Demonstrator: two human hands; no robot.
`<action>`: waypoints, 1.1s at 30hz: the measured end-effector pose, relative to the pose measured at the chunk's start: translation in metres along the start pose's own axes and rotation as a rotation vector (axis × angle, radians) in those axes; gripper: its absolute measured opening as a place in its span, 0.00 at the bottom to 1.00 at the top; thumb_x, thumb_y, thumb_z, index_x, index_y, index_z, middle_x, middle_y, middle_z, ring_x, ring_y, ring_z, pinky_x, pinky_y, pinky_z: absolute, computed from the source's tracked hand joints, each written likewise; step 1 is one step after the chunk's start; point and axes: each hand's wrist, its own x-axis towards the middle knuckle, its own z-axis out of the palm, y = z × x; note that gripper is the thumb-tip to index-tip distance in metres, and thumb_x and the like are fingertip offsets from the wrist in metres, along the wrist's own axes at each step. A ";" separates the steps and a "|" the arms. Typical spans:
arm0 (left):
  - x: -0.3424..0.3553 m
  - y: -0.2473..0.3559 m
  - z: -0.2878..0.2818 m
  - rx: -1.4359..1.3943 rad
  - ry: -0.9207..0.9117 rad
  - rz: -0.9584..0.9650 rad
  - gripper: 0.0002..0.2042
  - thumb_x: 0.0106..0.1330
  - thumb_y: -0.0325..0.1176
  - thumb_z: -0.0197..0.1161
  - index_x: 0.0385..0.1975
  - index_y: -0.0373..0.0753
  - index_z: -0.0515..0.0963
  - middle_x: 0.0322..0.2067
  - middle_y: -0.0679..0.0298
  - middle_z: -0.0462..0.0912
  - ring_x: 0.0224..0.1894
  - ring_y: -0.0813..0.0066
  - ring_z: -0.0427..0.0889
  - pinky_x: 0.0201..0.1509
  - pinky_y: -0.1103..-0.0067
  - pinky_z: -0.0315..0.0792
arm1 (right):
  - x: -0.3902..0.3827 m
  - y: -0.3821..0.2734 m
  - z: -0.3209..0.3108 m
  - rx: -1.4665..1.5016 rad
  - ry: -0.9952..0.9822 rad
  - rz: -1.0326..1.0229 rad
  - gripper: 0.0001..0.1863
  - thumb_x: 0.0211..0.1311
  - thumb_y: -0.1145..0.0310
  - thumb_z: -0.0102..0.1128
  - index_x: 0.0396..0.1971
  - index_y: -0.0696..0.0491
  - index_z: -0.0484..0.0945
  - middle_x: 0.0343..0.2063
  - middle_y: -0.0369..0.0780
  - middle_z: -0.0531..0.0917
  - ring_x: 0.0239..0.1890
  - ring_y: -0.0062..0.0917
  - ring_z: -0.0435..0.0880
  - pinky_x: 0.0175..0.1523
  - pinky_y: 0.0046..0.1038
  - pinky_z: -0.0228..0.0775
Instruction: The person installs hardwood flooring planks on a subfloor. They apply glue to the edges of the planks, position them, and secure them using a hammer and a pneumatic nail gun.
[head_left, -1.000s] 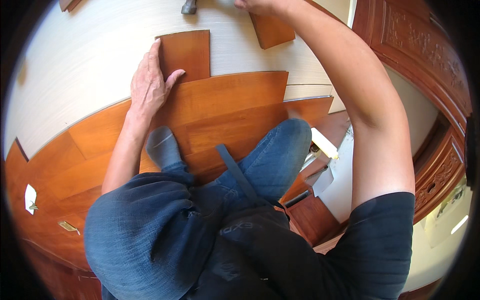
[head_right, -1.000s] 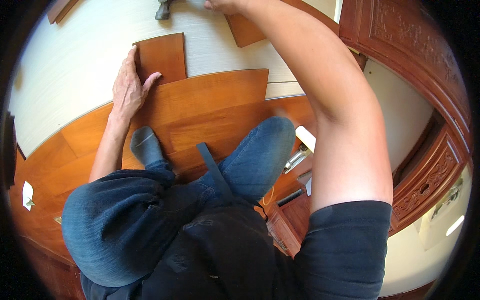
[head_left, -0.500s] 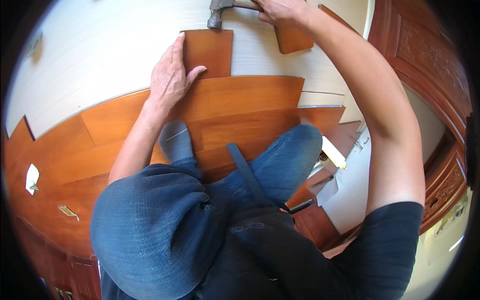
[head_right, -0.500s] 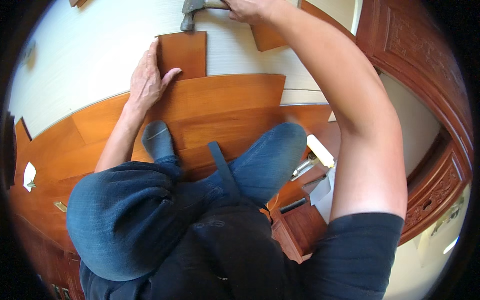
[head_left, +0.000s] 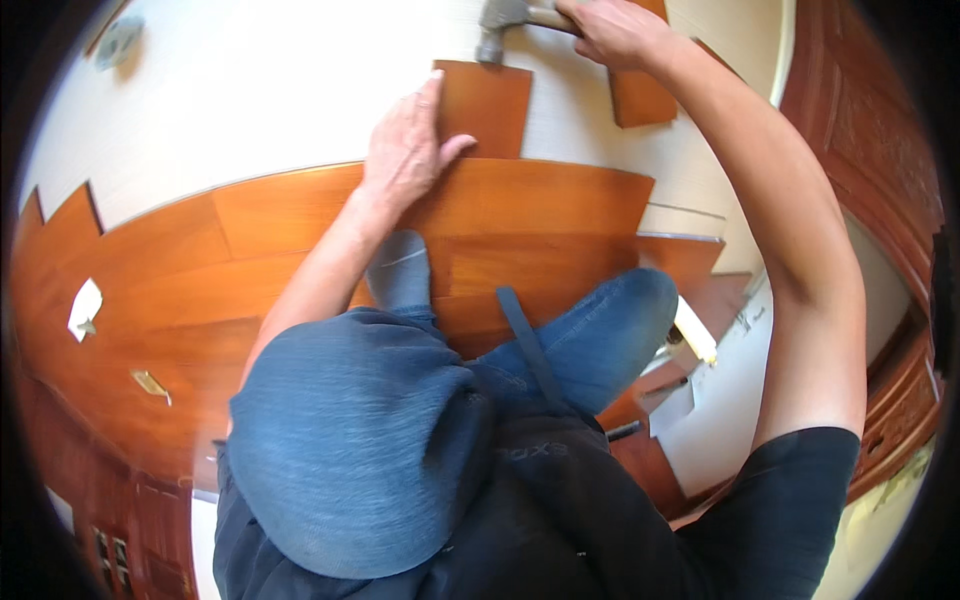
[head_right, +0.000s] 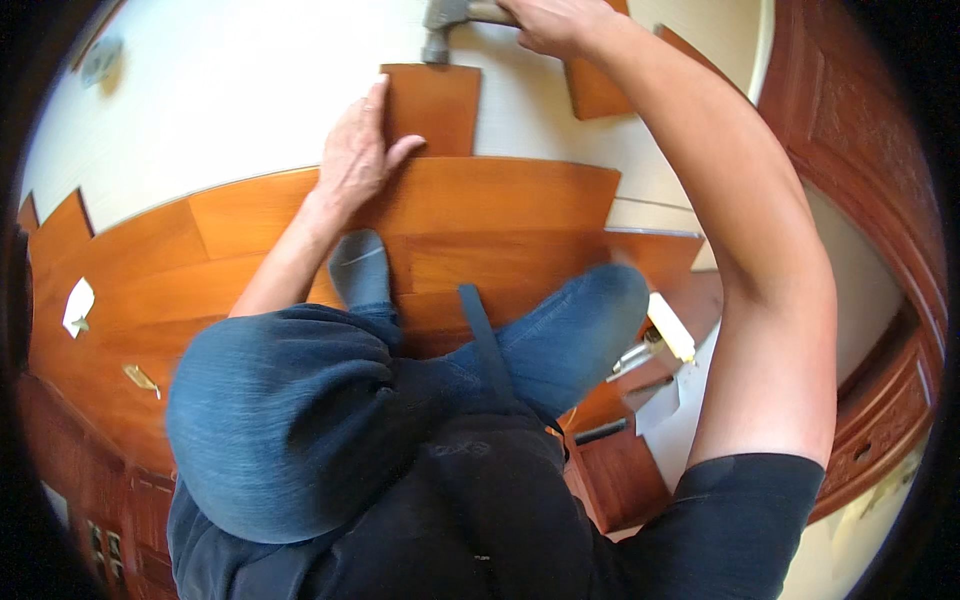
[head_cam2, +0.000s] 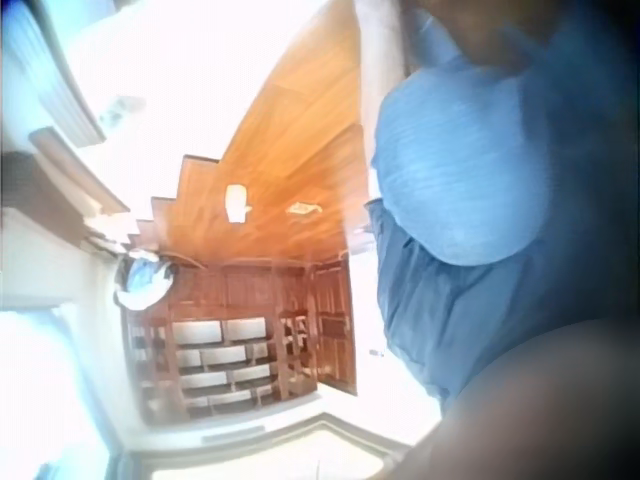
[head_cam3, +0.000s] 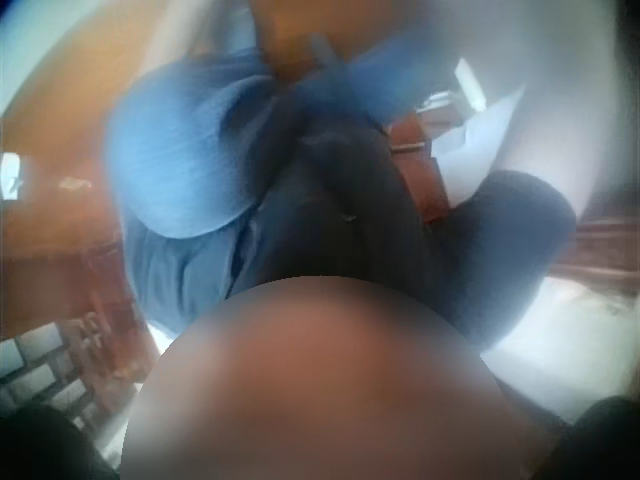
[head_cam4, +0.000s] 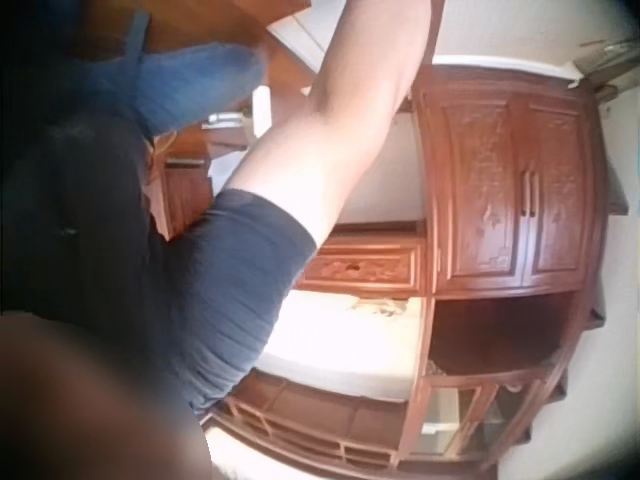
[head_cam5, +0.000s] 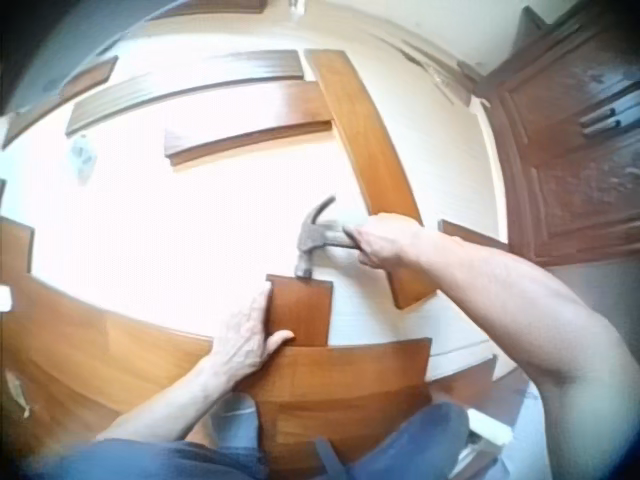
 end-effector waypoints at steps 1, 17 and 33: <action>-0.002 -0.004 -0.001 -0.012 -0.013 -0.040 0.45 0.66 0.50 0.74 0.76 0.33 0.59 0.57 0.45 0.79 0.59 0.49 0.80 0.66 0.62 0.75 | 0.009 0.004 0.006 -0.019 0.077 -0.067 0.16 0.66 0.67 0.65 0.49 0.54 0.72 0.37 0.54 0.86 0.45 0.54 0.84 0.49 0.53 0.77; -0.151 -0.179 -0.179 0.616 0.259 -0.414 0.18 0.68 0.22 0.57 0.56 0.38 0.81 0.59 0.56 0.81 0.66 0.55 0.76 0.69 0.60 0.70 | 0.014 0.021 0.045 0.132 0.072 0.046 0.21 0.62 0.72 0.65 0.51 0.53 0.67 0.37 0.58 0.84 0.46 0.59 0.83 0.49 0.55 0.74; -0.036 -0.016 -0.048 0.245 0.063 0.029 0.26 0.64 0.33 0.70 0.62 0.34 0.76 0.62 0.43 0.76 0.65 0.49 0.77 0.70 0.59 0.73 | 0.017 0.014 0.030 0.020 0.037 0.059 0.18 0.66 0.66 0.63 0.50 0.54 0.67 0.38 0.57 0.85 0.46 0.58 0.84 0.50 0.55 0.76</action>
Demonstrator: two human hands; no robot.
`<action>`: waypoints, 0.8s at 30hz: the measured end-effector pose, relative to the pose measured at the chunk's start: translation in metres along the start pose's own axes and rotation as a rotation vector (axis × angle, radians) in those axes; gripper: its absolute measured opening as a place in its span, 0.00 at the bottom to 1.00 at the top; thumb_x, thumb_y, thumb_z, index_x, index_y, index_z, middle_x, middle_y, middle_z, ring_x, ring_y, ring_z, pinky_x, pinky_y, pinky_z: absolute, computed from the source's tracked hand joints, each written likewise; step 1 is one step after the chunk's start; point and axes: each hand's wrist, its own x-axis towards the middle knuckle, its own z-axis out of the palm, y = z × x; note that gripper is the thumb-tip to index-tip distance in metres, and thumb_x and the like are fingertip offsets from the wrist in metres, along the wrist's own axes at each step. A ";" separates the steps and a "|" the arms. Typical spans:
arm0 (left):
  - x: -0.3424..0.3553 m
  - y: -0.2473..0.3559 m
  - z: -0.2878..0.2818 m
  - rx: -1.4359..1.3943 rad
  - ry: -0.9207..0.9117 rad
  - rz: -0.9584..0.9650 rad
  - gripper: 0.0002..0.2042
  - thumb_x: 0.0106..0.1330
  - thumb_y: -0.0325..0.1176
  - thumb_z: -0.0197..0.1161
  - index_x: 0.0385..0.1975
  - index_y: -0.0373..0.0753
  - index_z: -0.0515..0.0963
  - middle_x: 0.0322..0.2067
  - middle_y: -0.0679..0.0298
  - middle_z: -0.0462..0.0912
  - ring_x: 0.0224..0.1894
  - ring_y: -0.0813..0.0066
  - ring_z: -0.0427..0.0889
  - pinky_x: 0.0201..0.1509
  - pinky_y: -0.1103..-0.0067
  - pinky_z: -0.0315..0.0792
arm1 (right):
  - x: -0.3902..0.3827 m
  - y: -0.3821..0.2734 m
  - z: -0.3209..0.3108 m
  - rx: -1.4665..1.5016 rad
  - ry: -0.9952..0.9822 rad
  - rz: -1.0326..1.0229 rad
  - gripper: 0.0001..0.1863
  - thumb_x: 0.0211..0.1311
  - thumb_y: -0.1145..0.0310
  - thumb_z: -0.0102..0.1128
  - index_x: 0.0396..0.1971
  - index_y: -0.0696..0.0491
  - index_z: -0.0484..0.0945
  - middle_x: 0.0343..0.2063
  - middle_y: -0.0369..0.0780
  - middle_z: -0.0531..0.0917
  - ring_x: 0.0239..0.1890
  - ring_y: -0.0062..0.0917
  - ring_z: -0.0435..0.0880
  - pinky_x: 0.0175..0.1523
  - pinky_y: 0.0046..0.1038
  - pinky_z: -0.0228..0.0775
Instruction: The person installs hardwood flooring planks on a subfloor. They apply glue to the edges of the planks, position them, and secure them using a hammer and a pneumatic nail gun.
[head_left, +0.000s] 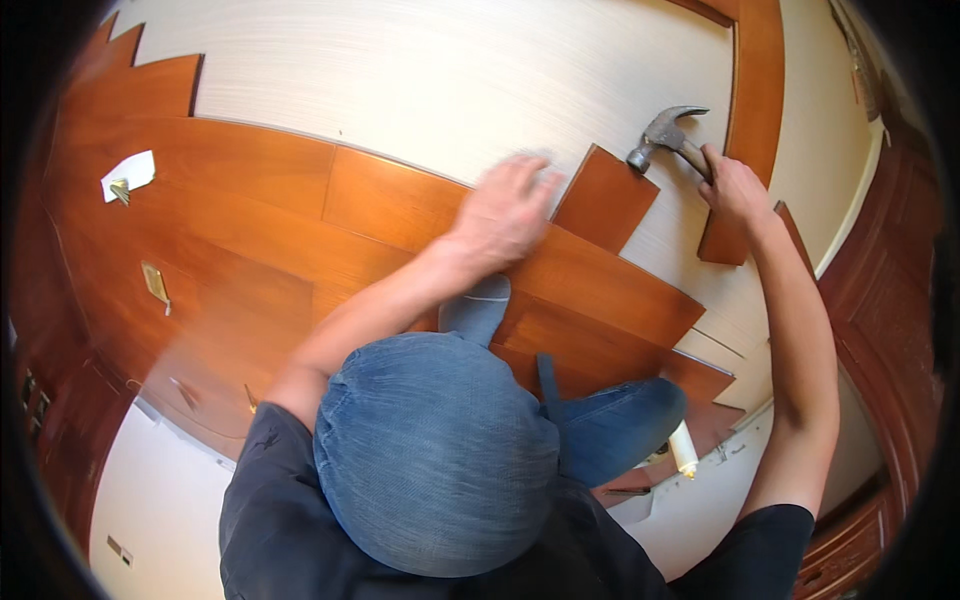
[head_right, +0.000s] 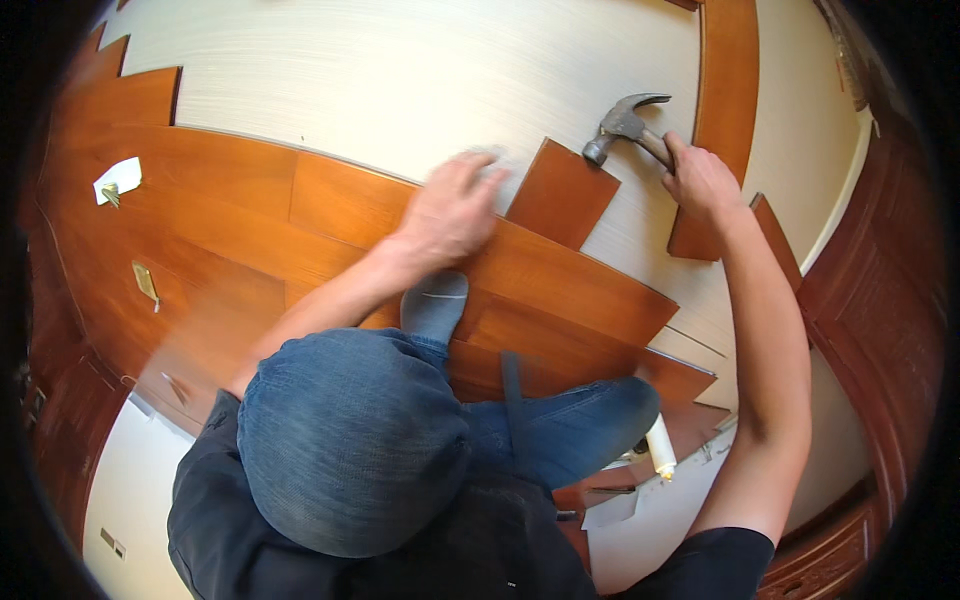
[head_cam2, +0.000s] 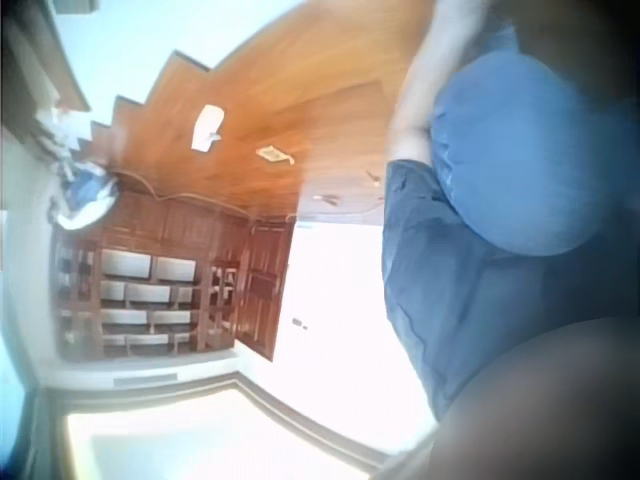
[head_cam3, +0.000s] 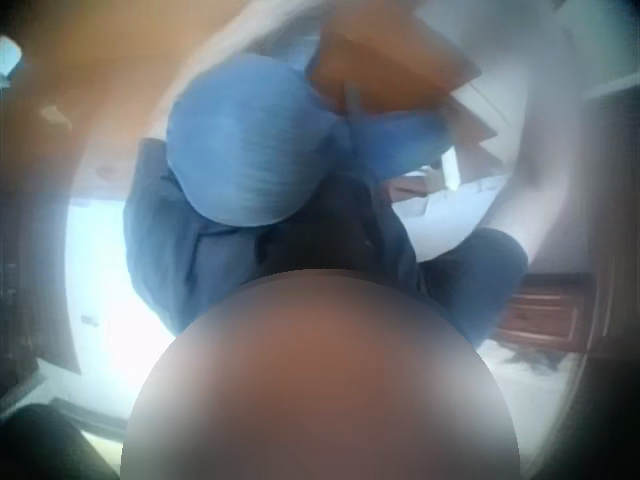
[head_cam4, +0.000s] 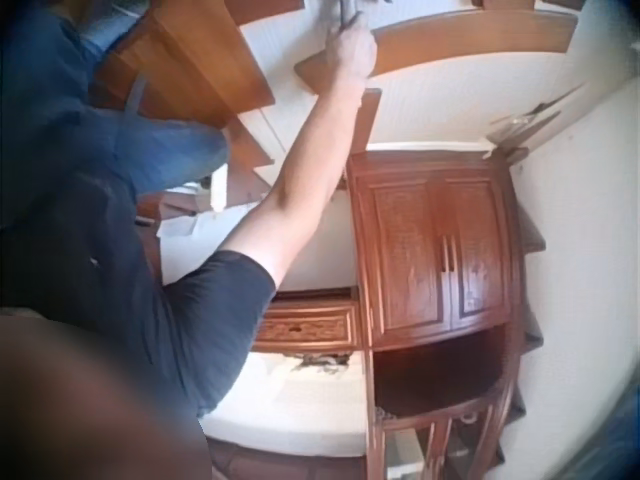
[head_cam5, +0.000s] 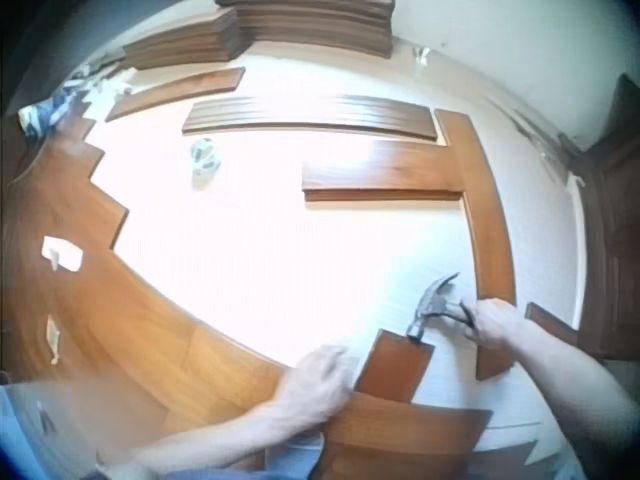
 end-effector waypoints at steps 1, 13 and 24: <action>0.016 0.031 -0.002 -0.154 -0.029 -0.026 0.34 0.64 0.41 0.72 0.68 0.33 0.71 0.68 0.36 0.66 0.72 0.40 0.67 0.74 0.52 0.65 | -0.001 -0.001 0.000 0.021 -0.005 0.003 0.19 0.67 0.65 0.63 0.51 0.54 0.68 0.39 0.58 0.85 0.47 0.58 0.83 0.51 0.55 0.76; 0.089 0.042 0.048 0.013 -0.078 -0.110 0.50 0.61 0.61 0.68 0.79 0.40 0.58 0.81 0.43 0.47 0.79 0.20 0.40 0.76 0.31 0.41 | -0.009 0.009 -0.014 0.295 0.236 0.106 0.22 0.63 0.72 0.63 0.56 0.55 0.73 0.30 0.54 0.83 0.36 0.54 0.83 0.45 0.47 0.75; 0.006 -0.104 -0.058 0.191 -0.255 -0.379 0.44 0.68 0.53 0.58 0.82 0.47 0.51 0.83 0.49 0.44 0.84 0.46 0.39 0.83 0.42 0.39 | 0.051 -0.103 -0.083 0.126 0.233 0.026 0.18 0.63 0.68 0.60 0.51 0.56 0.73 0.35 0.61 0.84 0.43 0.61 0.83 0.49 0.54 0.74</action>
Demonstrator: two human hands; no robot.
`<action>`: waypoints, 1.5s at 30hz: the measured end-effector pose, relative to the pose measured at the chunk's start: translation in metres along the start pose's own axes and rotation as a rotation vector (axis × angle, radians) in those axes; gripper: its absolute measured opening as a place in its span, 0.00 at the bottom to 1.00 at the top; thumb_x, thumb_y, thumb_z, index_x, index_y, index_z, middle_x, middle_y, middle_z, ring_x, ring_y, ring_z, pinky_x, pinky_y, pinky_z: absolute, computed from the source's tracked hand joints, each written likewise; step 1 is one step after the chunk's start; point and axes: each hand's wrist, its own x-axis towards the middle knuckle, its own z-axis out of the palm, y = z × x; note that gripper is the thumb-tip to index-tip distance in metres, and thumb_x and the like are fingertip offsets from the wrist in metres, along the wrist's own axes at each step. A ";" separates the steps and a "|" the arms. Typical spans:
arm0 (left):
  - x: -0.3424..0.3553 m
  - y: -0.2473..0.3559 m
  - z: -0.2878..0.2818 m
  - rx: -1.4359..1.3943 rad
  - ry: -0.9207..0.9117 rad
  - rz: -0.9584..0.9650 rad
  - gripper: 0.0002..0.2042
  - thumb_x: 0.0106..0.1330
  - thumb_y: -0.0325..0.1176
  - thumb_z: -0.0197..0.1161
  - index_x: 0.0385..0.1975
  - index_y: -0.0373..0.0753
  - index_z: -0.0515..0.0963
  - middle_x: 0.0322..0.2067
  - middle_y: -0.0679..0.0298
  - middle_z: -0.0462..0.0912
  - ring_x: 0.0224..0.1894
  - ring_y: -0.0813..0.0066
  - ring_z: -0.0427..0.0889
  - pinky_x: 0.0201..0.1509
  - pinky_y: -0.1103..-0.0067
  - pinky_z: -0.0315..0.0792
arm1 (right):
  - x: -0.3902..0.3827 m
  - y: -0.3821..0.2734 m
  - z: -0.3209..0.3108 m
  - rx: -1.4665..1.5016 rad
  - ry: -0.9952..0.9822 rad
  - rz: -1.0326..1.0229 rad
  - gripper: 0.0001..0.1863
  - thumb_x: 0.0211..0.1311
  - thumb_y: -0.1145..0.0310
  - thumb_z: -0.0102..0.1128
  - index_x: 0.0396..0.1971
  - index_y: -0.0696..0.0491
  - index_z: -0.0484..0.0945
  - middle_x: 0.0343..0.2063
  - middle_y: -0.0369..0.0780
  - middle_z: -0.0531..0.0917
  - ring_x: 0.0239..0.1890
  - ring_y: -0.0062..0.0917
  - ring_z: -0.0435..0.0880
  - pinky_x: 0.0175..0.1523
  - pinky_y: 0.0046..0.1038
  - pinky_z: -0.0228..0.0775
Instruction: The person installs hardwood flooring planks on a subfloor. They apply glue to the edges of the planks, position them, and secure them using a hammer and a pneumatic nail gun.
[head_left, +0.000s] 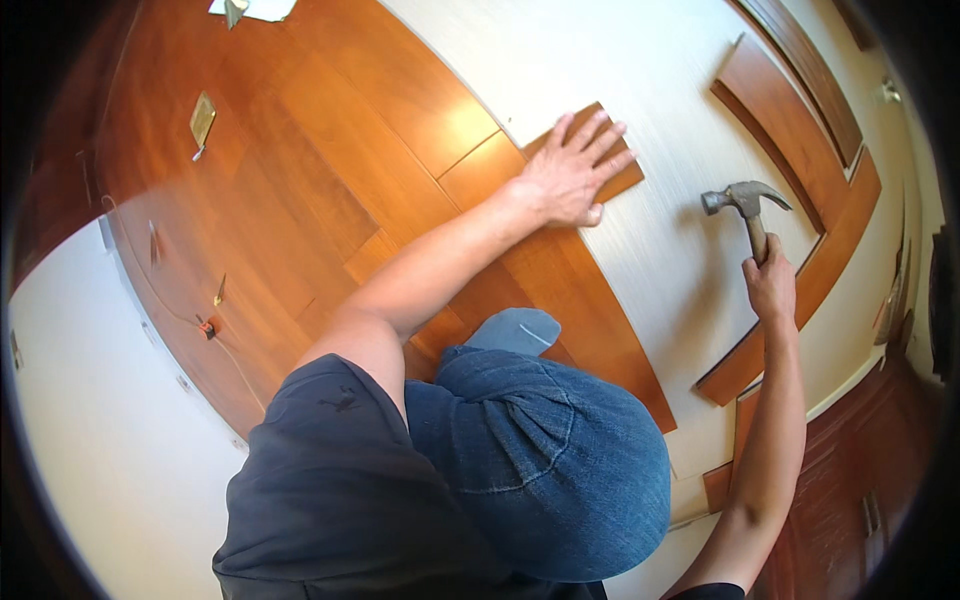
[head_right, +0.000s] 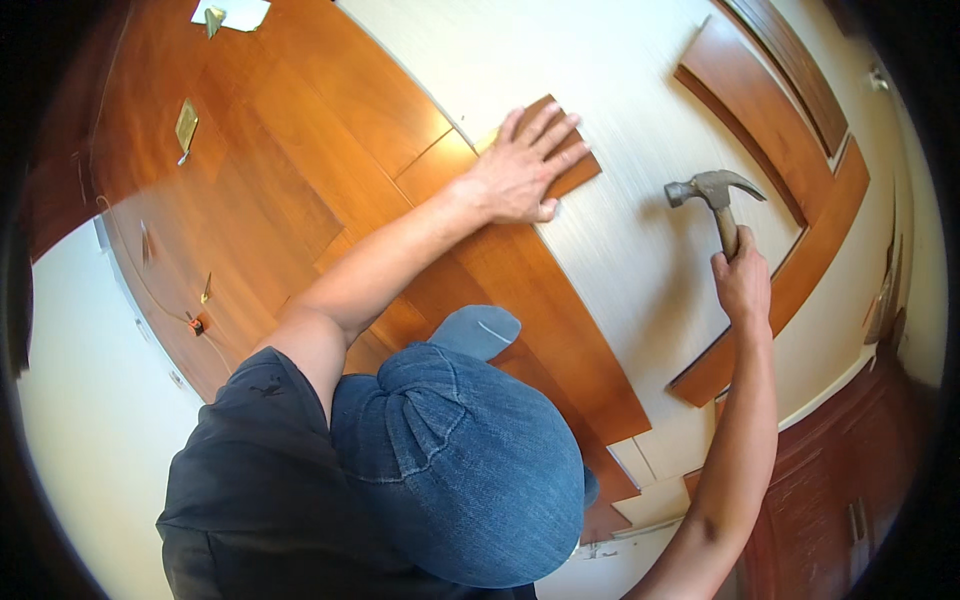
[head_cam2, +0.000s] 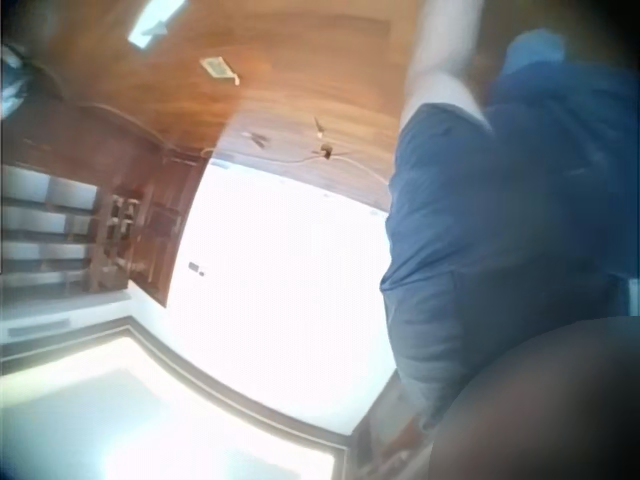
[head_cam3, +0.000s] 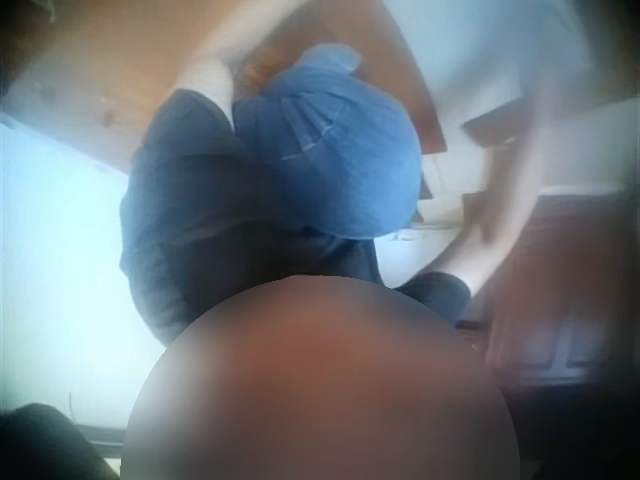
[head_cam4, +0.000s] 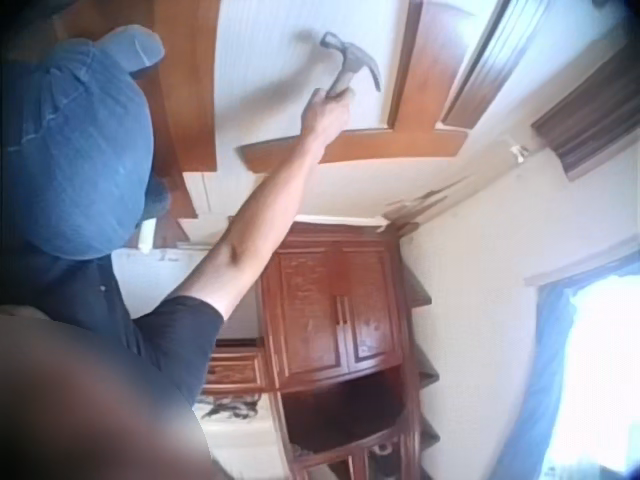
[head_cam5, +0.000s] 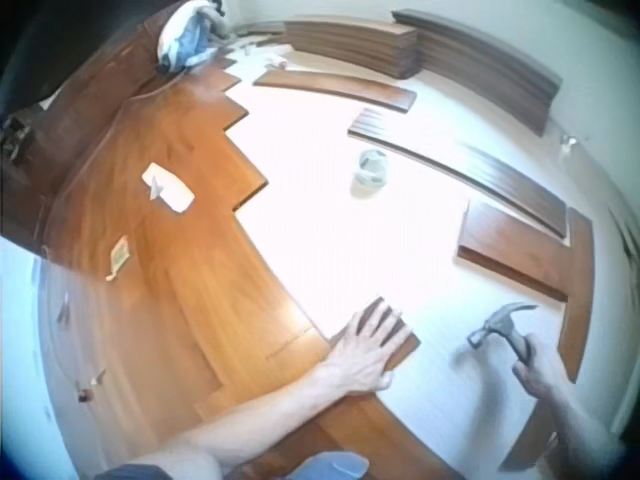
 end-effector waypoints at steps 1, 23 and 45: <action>-0.003 0.000 0.011 0.023 0.028 0.005 0.43 0.69 0.52 0.56 0.83 0.47 0.50 0.83 0.49 0.44 0.85 0.47 0.39 0.84 0.44 0.40 | 0.009 -0.016 0.001 0.013 0.005 -0.043 0.18 0.62 0.68 0.58 0.51 0.57 0.74 0.35 0.61 0.84 0.43 0.61 0.83 0.49 0.55 0.73; -0.078 0.015 0.065 -0.180 0.173 0.017 0.45 0.74 0.65 0.53 0.80 0.38 0.56 0.83 0.56 0.49 0.85 0.61 0.42 0.86 0.61 0.40 | 0.084 -0.097 0.031 0.038 -0.088 -0.259 0.17 0.66 0.67 0.61 0.51 0.57 0.70 0.38 0.61 0.85 0.44 0.62 0.84 0.50 0.56 0.75; -0.134 0.006 0.090 -0.046 0.132 0.321 0.49 0.63 0.50 0.70 0.80 0.34 0.54 0.81 0.46 0.50 0.84 0.47 0.43 0.85 0.52 0.37 | -0.276 0.033 0.136 0.458 0.588 0.281 0.14 0.63 0.76 0.64 0.49 0.54 0.82 0.52 0.47 0.80 0.56 0.46 0.81 0.61 0.41 0.77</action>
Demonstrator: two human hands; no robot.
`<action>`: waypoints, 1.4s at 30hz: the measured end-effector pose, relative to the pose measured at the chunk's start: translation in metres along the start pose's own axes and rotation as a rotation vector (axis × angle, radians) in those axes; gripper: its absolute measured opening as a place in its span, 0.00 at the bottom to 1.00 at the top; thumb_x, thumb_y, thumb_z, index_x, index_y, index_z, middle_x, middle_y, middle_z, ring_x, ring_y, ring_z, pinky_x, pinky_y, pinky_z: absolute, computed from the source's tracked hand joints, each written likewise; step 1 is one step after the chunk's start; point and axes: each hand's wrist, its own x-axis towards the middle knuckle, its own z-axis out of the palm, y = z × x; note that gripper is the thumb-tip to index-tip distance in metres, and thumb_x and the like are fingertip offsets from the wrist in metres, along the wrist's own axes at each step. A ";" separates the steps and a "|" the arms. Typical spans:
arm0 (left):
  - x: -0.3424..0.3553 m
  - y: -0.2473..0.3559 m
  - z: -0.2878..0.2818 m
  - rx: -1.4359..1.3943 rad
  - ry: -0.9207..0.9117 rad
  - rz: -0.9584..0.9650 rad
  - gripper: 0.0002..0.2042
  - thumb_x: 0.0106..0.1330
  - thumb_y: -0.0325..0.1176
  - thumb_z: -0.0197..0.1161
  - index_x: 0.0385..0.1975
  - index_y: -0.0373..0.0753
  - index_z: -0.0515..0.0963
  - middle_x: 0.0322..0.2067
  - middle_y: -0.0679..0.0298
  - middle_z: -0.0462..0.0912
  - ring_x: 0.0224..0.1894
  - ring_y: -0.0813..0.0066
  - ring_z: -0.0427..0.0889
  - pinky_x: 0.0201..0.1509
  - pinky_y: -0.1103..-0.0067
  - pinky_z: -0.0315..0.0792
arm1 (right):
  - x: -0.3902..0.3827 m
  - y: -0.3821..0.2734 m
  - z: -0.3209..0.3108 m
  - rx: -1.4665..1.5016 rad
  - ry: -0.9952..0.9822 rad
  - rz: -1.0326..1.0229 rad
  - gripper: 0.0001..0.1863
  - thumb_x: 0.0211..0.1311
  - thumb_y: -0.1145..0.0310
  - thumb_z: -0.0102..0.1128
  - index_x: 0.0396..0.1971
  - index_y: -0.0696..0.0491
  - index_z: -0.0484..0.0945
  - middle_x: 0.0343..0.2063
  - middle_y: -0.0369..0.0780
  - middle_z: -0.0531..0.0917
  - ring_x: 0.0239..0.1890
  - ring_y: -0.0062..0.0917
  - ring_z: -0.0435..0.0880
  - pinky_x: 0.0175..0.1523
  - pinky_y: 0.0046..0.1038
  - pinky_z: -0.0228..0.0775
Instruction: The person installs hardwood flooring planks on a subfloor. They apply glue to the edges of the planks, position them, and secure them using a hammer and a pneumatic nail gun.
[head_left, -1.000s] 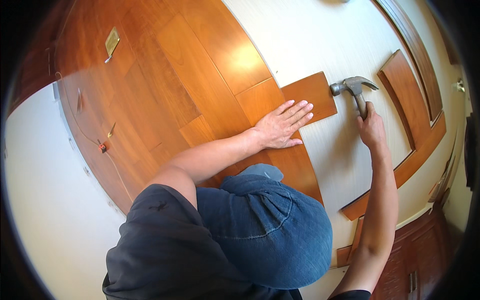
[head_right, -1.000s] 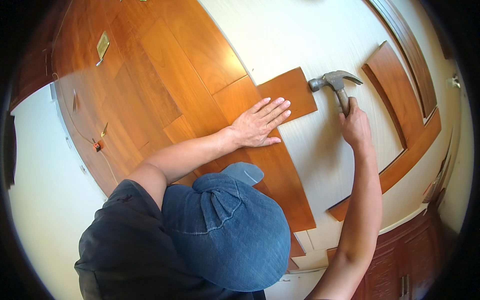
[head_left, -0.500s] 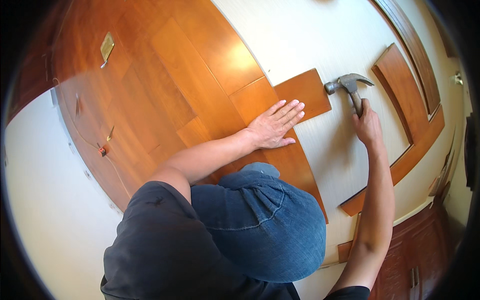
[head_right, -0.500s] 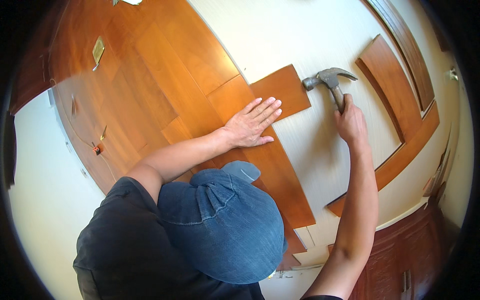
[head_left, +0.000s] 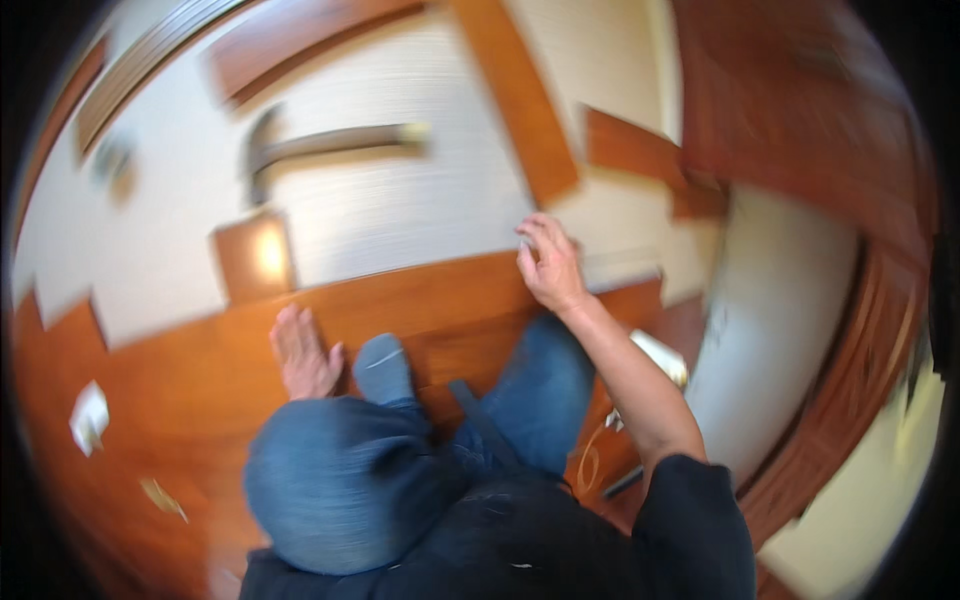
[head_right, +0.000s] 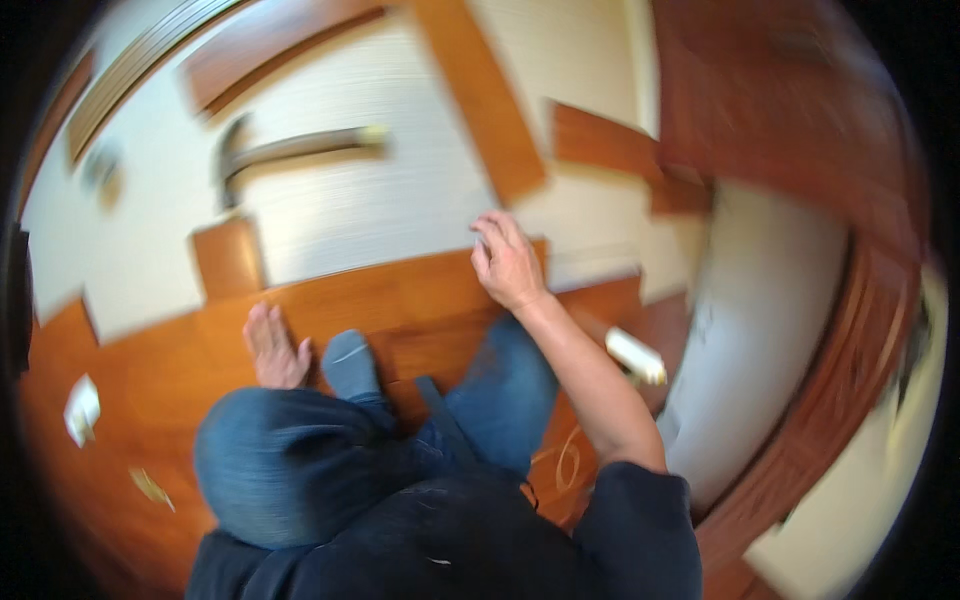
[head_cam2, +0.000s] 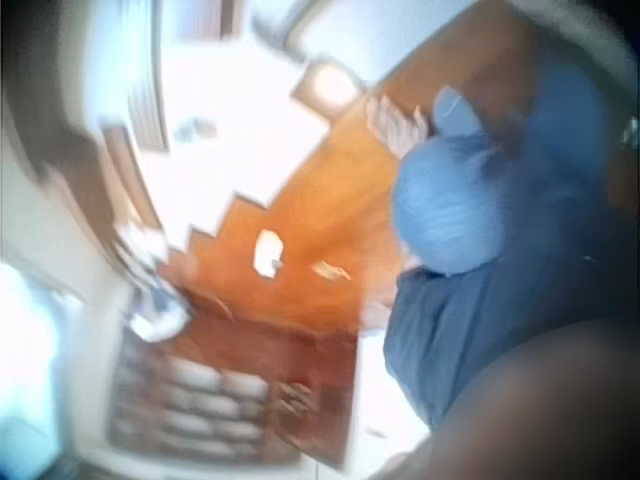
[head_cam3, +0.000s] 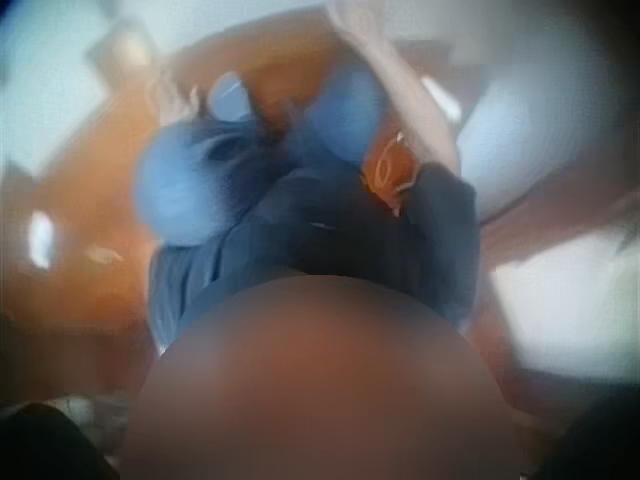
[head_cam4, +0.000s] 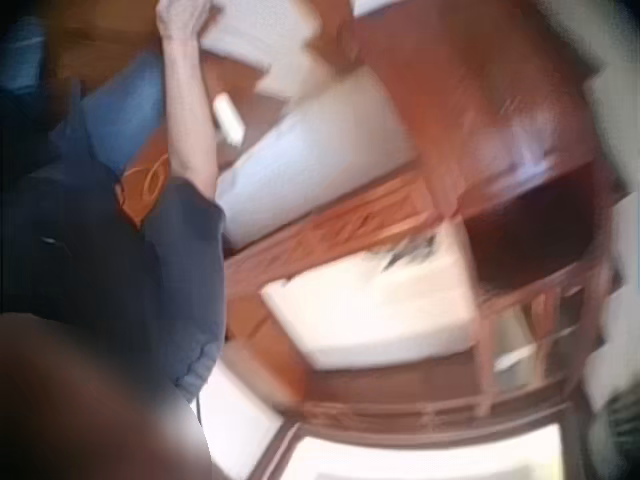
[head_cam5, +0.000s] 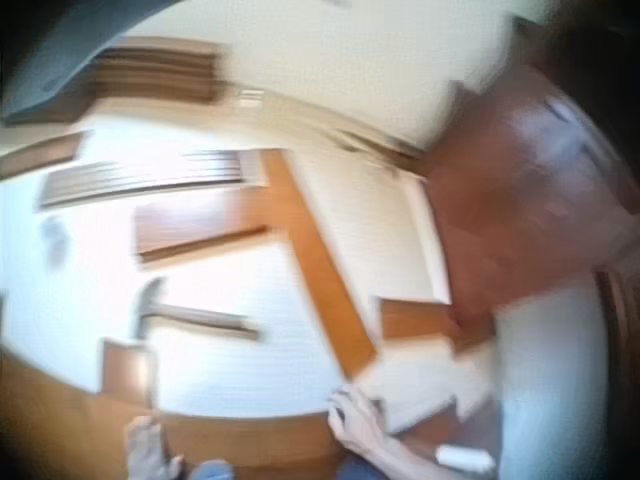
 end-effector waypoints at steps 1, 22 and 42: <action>-0.010 -0.002 0.008 0.010 -0.046 0.038 0.49 0.63 0.49 0.69 0.80 0.33 0.53 0.81 0.44 0.49 0.84 0.46 0.43 0.85 0.52 0.37 | -0.054 0.023 -0.016 0.050 0.080 0.146 0.12 0.66 0.77 0.62 0.48 0.55 0.81 0.50 0.45 0.81 0.54 0.43 0.82 0.58 0.37 0.77; -0.022 0.036 -0.142 -1.666 -0.579 -0.732 0.37 0.80 0.66 0.42 0.76 0.43 0.65 0.69 0.51 0.73 0.69 0.59 0.75 0.71 0.59 0.71 | -0.563 0.325 -0.013 -0.290 0.261 1.635 0.46 0.65 0.52 0.67 0.75 0.58 0.55 0.65 0.61 0.73 0.61 0.56 0.80 0.67 0.49 0.74; -0.037 0.058 -0.285 -1.220 -0.691 -0.686 0.18 0.79 0.48 0.59 0.47 0.38 0.83 0.32 0.64 0.85 0.35 0.75 0.83 0.45 0.78 0.77 | -0.541 0.189 -0.074 -0.197 -0.199 1.140 0.46 0.66 0.70 0.56 0.79 0.62 0.42 0.45 0.66 0.83 0.41 0.56 0.86 0.52 0.54 0.76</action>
